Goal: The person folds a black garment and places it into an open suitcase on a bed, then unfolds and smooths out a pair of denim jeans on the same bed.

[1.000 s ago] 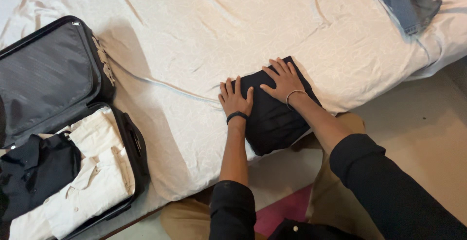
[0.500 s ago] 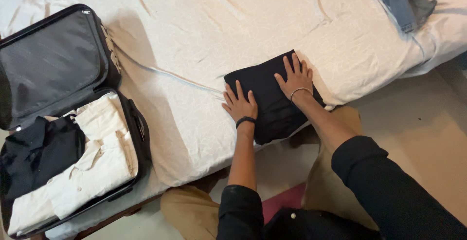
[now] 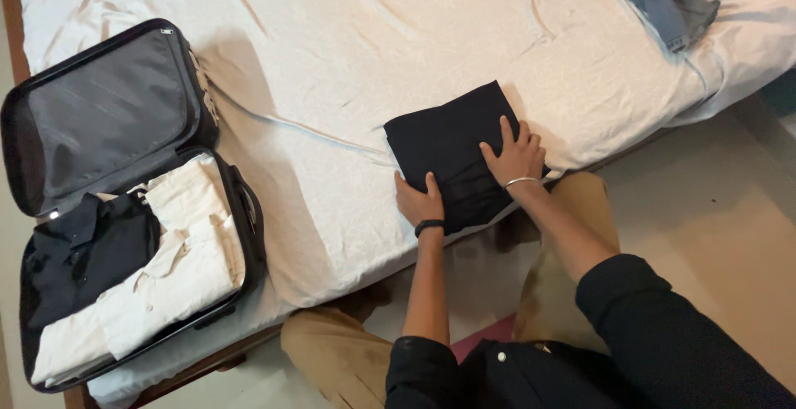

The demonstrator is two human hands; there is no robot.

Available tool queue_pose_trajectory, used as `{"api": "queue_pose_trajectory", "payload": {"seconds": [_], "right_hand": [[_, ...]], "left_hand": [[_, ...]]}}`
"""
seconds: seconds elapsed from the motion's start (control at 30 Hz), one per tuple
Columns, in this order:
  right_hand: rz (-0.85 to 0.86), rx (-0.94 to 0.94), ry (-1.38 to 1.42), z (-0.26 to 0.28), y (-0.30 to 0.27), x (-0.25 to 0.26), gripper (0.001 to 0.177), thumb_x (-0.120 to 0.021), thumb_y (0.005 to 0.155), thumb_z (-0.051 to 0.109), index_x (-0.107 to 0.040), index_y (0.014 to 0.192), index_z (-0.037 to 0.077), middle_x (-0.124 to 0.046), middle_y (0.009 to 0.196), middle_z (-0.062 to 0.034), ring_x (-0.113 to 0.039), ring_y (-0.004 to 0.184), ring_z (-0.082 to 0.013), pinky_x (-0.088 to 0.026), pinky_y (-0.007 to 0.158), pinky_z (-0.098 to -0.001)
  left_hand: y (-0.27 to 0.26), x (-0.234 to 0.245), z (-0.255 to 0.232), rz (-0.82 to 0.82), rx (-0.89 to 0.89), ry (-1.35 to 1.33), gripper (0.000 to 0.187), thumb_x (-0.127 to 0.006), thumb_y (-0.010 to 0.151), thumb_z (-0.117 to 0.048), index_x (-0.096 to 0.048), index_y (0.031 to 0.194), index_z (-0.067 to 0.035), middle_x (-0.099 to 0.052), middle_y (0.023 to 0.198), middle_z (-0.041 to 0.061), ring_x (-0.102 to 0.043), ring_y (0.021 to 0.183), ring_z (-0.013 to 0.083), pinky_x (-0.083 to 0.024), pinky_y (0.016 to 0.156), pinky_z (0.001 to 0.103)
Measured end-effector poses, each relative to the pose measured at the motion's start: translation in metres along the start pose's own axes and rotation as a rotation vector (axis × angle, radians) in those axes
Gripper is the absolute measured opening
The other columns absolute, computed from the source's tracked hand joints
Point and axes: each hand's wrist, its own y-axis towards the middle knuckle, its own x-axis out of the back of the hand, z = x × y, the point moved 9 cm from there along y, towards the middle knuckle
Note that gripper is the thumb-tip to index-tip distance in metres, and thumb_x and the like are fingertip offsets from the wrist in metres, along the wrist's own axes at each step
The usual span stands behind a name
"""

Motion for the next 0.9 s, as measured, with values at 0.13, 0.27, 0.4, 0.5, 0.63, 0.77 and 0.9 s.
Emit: {"api": "queue_pose_trajectory", "payload": {"seconds": [0.13,0.27,0.4,0.5,0.63,0.77,0.9], "right_hand": [[0.07,-0.053,0.058,-0.02,0.008,-0.002,0.087,-0.066,0.088,0.062,-0.042,0.158,0.015,-0.046,0.147,-0.0236,-0.052,0.121,-0.0443,-0.046,0.102,-0.053],[-0.008,-0.049,0.36,-0.041,0.016,-0.015,0.091,-0.077,0.085,0.055,-0.045,0.147,-0.004,-0.057,0.131,-0.0288,-0.057,0.116,-0.0428,-0.049,0.092,-0.0503],[0.312,-0.222,0.861,-0.048,0.019,-0.049,0.062,-0.076,0.086,0.042,-0.07,0.114,-0.012,-0.072,0.106,-0.0232,-0.067,0.1,-0.0347,-0.054,0.09,-0.0445],[0.606,-0.432,1.229,-0.034,0.009,-0.065,0.045,-0.075,0.08,0.029,-0.07,0.109,-0.005,-0.073,0.101,-0.0146,-0.067,0.093,-0.0272,-0.054,0.085,-0.0374],[0.879,-0.477,1.389,-0.013,-0.002,-0.082,0.038,-0.068,0.076,0.016,-0.068,0.11,0.0,-0.074,0.106,-0.012,-0.069,0.096,-0.0259,-0.057,0.087,-0.0351],[0.86,-0.161,1.451,0.004,0.008,-0.079,0.049,-0.066,0.072,-0.008,-0.066,0.119,0.005,-0.07,0.118,-0.0087,-0.068,0.108,-0.0249,-0.056,0.094,-0.0412],[0.596,-0.167,1.705,-0.013,0.034,-0.097,0.035,-0.063,0.095,0.007,-0.063,0.128,0.014,-0.068,0.122,-0.0076,-0.064,0.108,-0.0265,-0.054,0.088,-0.0421]], "left_hand": [[0.017,-0.004,0.02,0.211,0.303,-0.055,0.065,-0.081,0.079,-0.043,-0.066,0.123,0.003,-0.072,0.113,0.023,-0.067,0.106,0.0394,-0.051,0.094,0.045],[0.027,-0.002,-0.005,0.387,0.217,-0.524,0.049,-0.081,0.081,-0.032,-0.074,0.108,0.008,-0.079,0.1,0.019,-0.075,0.09,0.0263,-0.057,0.084,0.035],[0.048,0.026,-0.038,0.427,0.094,-0.459,0.041,-0.08,0.081,-0.026,-0.076,0.106,0.006,-0.08,0.096,0.019,-0.074,0.085,0.0231,-0.057,0.08,0.033],[0.06,0.049,-0.068,0.531,0.007,-0.628,0.038,-0.078,0.082,-0.021,-0.074,0.108,0.006,-0.078,0.092,0.013,-0.071,0.082,0.018,-0.057,0.076,0.032],[0.075,0.073,-0.078,0.695,-0.035,-0.687,0.032,-0.08,0.083,-0.018,-0.074,0.102,0.007,-0.072,0.088,0.007,-0.064,0.081,0.0149,-0.052,0.077,0.03],[0.087,0.097,-0.09,0.772,-0.337,-0.442,0.024,-0.085,0.081,-0.006,-0.068,0.095,0.002,-0.059,0.098,0.005,-0.057,0.094,0.0185,-0.048,0.087,0.032],[0.091,0.129,-0.114,0.531,-0.713,-0.284,0.025,-0.082,0.076,0.004,-0.077,0.096,-0.011,-0.067,0.118,0.003,-0.057,0.119,0.0262,-0.047,0.104,0.038]]}}
